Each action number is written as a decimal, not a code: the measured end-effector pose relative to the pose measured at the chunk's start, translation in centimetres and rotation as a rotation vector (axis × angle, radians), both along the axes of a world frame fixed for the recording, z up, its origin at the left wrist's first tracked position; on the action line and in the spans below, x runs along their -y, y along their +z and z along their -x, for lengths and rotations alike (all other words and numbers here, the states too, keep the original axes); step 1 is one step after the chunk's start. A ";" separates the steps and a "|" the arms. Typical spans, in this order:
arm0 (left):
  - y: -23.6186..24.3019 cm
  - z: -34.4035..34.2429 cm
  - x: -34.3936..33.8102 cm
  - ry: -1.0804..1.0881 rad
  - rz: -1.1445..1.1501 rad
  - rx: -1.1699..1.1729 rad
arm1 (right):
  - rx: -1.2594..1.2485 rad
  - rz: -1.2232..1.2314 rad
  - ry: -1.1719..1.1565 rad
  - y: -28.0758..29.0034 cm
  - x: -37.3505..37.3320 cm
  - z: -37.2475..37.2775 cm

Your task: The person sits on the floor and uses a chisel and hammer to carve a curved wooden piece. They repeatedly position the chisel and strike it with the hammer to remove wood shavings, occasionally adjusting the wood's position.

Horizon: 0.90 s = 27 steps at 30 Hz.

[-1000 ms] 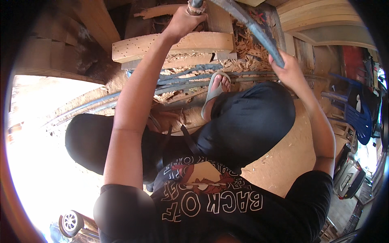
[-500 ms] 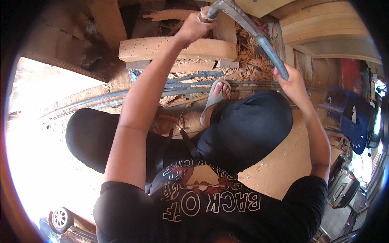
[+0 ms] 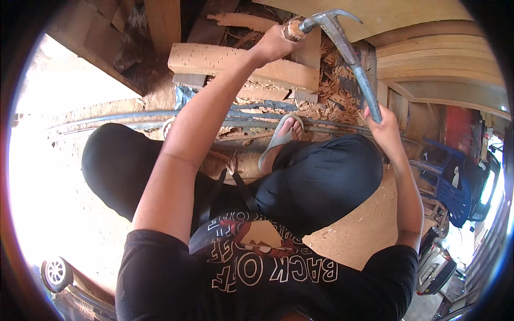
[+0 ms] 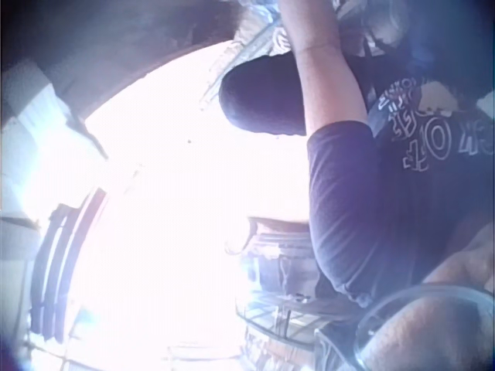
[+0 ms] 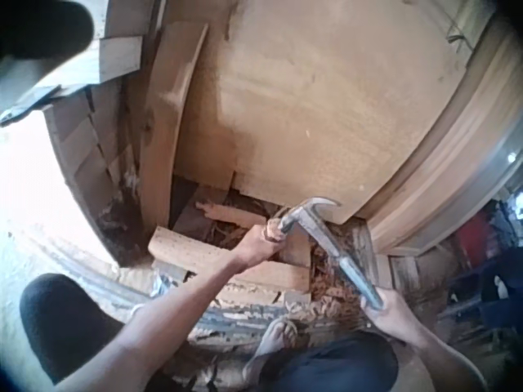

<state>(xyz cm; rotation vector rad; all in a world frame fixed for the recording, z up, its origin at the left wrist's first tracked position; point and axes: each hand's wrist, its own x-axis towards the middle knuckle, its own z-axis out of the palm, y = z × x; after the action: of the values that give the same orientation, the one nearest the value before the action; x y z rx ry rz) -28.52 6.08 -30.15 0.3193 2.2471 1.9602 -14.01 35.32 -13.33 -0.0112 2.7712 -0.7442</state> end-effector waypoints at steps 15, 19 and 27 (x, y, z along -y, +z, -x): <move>-0.4 -0.5 0.6 0.024 0.001 0.022 | -0.207 0.138 -0.222 -3.9 -4.0 -2.6; -0.2 -1.0 1.0 0.070 -0.079 -0.001 | -0.060 0.414 -0.478 -16.9 -6.5 -3.7; 0.2 -1.2 1.1 0.075 -0.020 0.041 | 0.250 0.571 -0.655 -33.8 -8.1 -2.7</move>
<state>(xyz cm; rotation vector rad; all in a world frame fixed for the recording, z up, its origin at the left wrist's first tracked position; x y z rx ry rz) -27.35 4.95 -29.97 0.1985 2.2470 2.0072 -11.29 43.39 -47.15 0.8393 2.2192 -1.5431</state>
